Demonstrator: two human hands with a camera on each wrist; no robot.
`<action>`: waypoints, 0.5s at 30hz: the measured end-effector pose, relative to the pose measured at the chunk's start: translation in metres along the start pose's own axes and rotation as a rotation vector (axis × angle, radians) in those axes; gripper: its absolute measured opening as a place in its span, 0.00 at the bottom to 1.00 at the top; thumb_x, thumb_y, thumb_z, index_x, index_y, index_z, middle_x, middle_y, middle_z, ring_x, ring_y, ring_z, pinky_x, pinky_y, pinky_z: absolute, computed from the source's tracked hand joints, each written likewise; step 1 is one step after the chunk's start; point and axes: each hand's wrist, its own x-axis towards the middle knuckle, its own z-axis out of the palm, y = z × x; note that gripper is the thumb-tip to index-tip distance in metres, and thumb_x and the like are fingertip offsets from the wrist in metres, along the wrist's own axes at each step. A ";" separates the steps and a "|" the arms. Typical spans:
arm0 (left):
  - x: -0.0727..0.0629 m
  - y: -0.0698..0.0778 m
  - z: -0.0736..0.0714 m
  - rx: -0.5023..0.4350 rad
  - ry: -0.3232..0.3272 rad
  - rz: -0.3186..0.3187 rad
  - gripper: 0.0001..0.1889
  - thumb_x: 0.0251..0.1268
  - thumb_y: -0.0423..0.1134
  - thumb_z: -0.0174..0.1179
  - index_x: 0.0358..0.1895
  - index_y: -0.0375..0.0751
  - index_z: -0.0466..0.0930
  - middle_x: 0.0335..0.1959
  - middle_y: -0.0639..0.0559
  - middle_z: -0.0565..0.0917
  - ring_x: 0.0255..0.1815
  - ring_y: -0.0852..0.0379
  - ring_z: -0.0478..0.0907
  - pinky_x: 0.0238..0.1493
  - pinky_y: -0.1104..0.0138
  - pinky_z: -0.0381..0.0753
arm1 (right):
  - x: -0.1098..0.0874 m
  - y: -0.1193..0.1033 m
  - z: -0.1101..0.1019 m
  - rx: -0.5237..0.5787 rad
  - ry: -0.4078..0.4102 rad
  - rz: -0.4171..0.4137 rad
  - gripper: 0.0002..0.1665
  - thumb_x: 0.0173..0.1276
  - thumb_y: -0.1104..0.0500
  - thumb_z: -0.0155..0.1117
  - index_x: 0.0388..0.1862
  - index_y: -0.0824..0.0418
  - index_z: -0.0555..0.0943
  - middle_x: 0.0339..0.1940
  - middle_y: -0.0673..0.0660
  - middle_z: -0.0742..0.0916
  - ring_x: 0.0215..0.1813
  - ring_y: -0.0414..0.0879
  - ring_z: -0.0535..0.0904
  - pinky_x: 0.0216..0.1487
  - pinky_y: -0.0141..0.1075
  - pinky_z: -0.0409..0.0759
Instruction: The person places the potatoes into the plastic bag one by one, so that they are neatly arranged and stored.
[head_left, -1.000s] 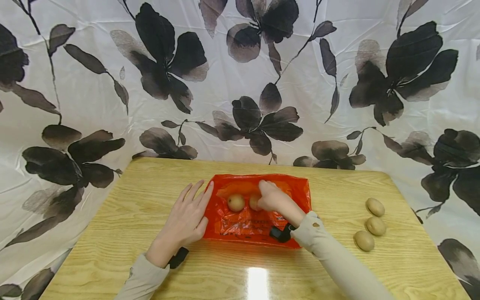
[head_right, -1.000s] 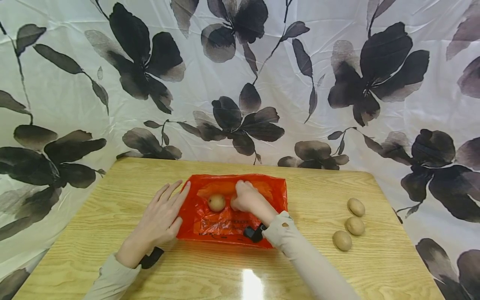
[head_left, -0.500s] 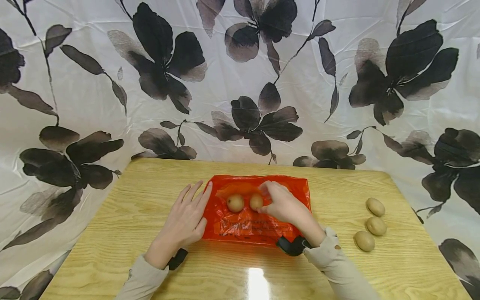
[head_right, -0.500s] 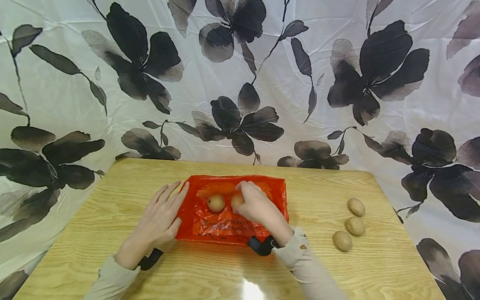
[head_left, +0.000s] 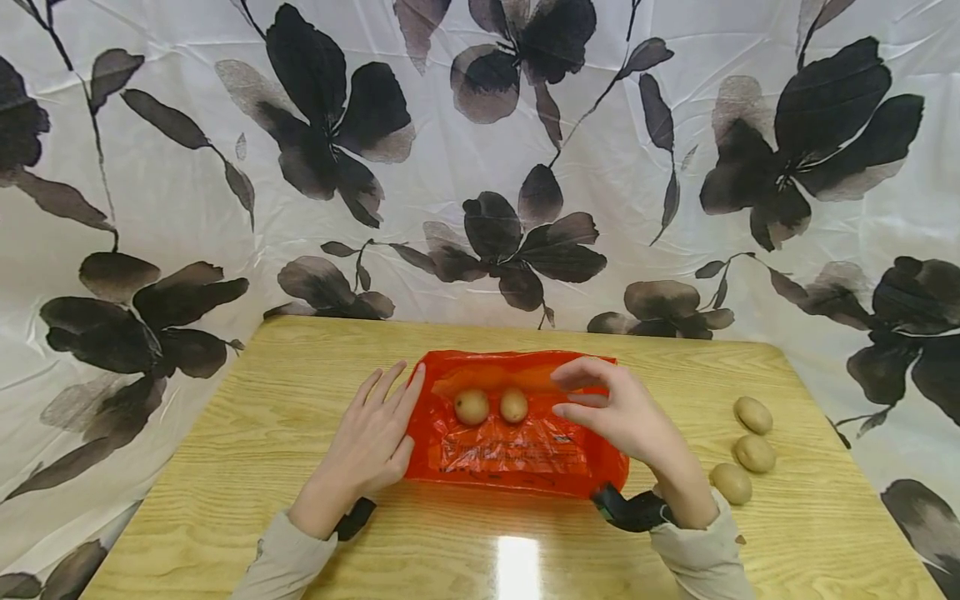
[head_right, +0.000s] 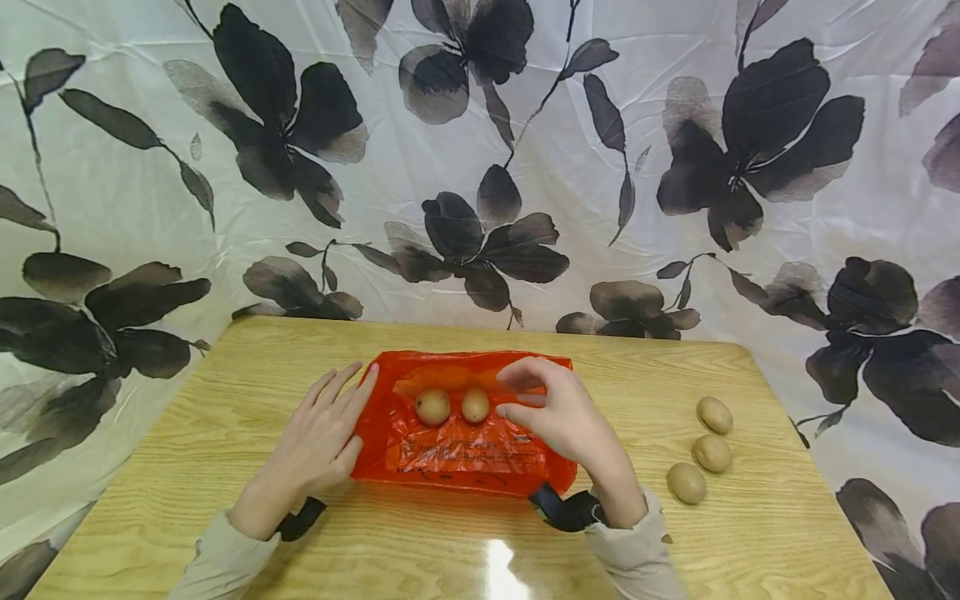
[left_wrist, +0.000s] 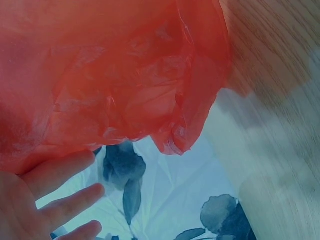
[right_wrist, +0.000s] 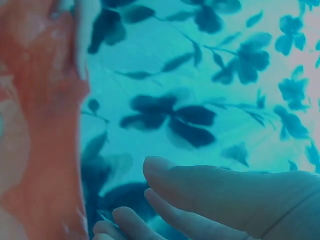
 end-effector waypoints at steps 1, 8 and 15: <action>0.000 0.000 0.000 -0.001 0.000 -0.001 0.37 0.52 0.37 0.43 0.71 0.27 0.64 0.58 0.37 0.81 0.71 0.37 0.64 0.72 0.45 0.56 | -0.002 0.000 -0.003 0.019 0.011 0.000 0.20 0.61 0.70 0.69 0.52 0.70 0.79 0.53 0.64 0.83 0.57 0.59 0.80 0.55 0.40 0.81; 0.000 0.000 0.000 0.002 0.015 0.009 0.37 0.51 0.37 0.43 0.70 0.26 0.64 0.58 0.37 0.81 0.70 0.36 0.65 0.69 0.43 0.60 | -0.012 0.007 -0.026 0.075 0.079 -0.071 0.19 0.61 0.71 0.68 0.52 0.73 0.79 0.53 0.65 0.82 0.52 0.51 0.84 0.52 0.33 0.82; 0.000 0.000 0.000 0.005 0.012 0.007 0.37 0.52 0.38 0.43 0.70 0.26 0.64 0.58 0.37 0.81 0.70 0.37 0.64 0.70 0.43 0.60 | -0.018 0.017 -0.047 0.069 0.213 -0.192 0.17 0.62 0.74 0.66 0.51 0.75 0.79 0.47 0.63 0.85 0.49 0.43 0.84 0.50 0.31 0.82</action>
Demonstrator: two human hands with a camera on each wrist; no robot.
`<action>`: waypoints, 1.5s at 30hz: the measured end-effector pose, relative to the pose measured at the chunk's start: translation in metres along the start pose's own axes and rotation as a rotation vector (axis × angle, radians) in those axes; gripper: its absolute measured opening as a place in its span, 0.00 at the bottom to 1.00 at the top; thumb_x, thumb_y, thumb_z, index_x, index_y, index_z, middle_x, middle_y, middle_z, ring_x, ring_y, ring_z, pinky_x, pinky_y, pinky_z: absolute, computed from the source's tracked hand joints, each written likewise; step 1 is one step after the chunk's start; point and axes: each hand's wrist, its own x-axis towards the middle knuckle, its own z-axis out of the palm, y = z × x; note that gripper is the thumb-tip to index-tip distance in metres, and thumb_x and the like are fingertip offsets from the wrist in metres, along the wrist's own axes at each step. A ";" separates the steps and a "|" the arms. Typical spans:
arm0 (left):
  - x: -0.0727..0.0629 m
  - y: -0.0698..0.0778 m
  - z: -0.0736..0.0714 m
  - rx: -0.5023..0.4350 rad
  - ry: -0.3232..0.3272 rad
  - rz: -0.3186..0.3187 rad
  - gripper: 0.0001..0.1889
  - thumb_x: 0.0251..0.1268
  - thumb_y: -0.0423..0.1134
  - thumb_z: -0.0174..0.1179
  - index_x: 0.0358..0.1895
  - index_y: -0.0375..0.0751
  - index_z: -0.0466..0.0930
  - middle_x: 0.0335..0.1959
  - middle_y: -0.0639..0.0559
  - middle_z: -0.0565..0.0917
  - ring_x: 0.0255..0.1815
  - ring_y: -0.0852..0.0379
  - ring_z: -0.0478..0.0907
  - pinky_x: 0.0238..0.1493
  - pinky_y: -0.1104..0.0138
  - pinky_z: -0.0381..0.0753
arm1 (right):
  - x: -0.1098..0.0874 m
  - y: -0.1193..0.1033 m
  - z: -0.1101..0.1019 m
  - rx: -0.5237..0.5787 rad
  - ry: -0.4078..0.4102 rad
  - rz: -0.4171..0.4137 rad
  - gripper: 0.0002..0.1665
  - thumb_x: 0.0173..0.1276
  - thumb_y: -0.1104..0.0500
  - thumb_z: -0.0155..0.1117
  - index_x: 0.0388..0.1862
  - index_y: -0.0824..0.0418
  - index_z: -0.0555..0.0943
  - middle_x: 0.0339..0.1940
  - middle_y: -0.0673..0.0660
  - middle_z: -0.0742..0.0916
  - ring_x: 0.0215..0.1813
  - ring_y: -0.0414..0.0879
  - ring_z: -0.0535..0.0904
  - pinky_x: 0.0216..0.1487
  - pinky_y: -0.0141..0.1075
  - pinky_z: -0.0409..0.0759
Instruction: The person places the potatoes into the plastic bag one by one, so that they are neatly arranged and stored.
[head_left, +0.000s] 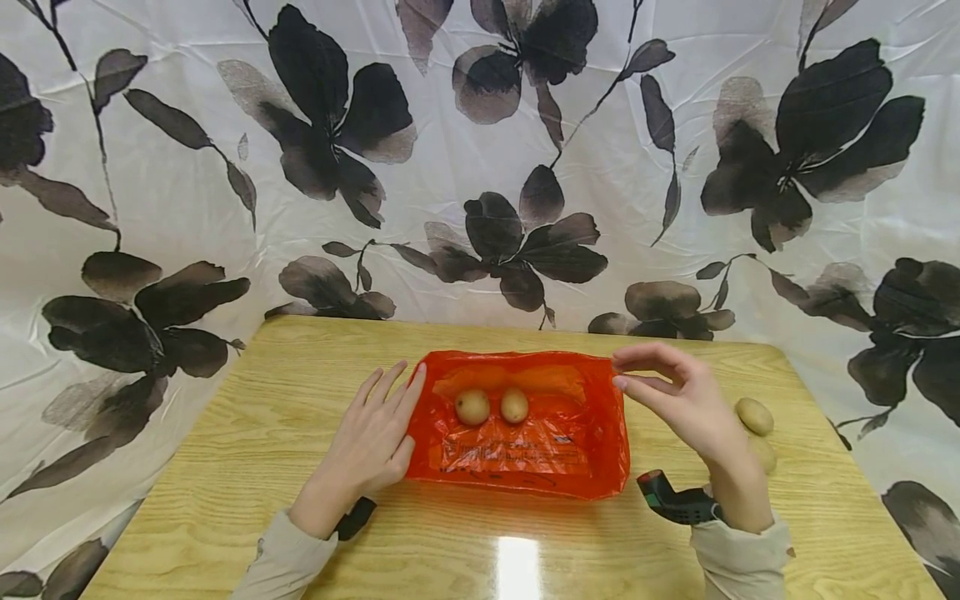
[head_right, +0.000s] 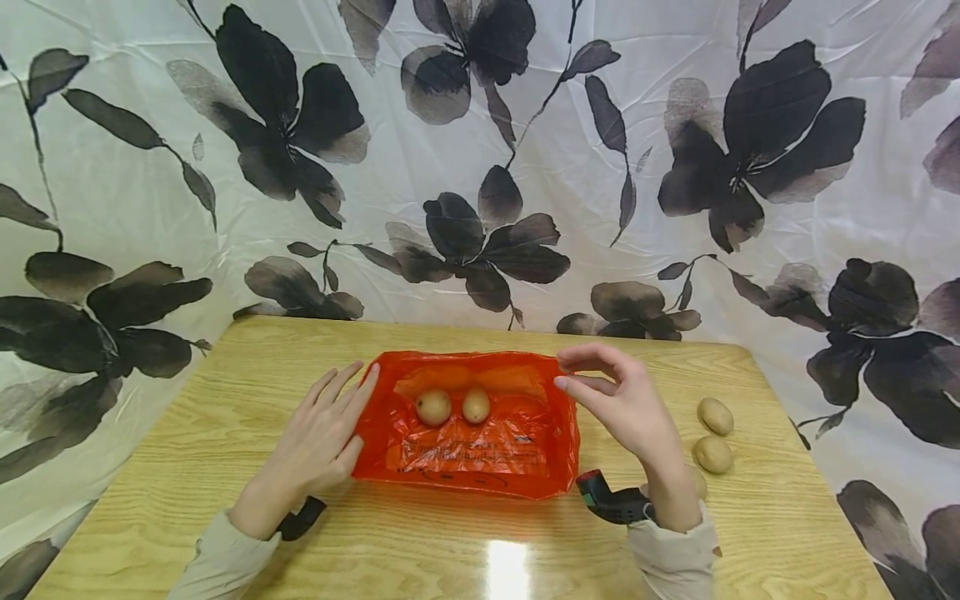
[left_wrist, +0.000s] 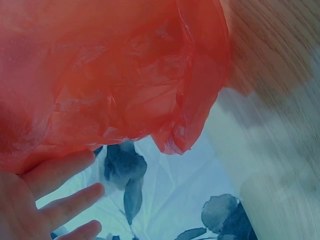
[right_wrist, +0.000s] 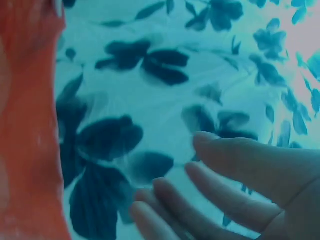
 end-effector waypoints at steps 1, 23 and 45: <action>0.000 0.000 0.000 0.002 -0.001 0.000 0.37 0.52 0.38 0.43 0.71 0.26 0.64 0.58 0.37 0.81 0.71 0.37 0.64 0.70 0.43 0.60 | 0.000 0.001 -0.003 -0.005 0.026 -0.012 0.17 0.62 0.75 0.66 0.50 0.75 0.79 0.47 0.62 0.85 0.48 0.43 0.84 0.50 0.31 0.82; -0.001 0.000 0.000 0.004 -0.013 0.004 0.38 0.52 0.38 0.44 0.71 0.26 0.62 0.58 0.37 0.81 0.71 0.37 0.64 0.71 0.44 0.57 | -0.017 0.068 -0.082 0.206 0.487 -0.123 0.16 0.63 0.79 0.60 0.51 0.85 0.77 0.45 0.57 0.89 0.49 0.45 0.85 0.52 0.27 0.79; -0.001 0.000 -0.001 0.003 -0.027 -0.007 0.38 0.53 0.38 0.44 0.72 0.27 0.62 0.61 0.38 0.79 0.71 0.37 0.64 0.72 0.45 0.57 | -0.054 0.145 -0.128 0.197 0.510 0.427 0.25 0.74 0.61 0.57 0.69 0.52 0.75 0.62 0.42 0.76 0.71 0.38 0.62 0.63 0.19 0.63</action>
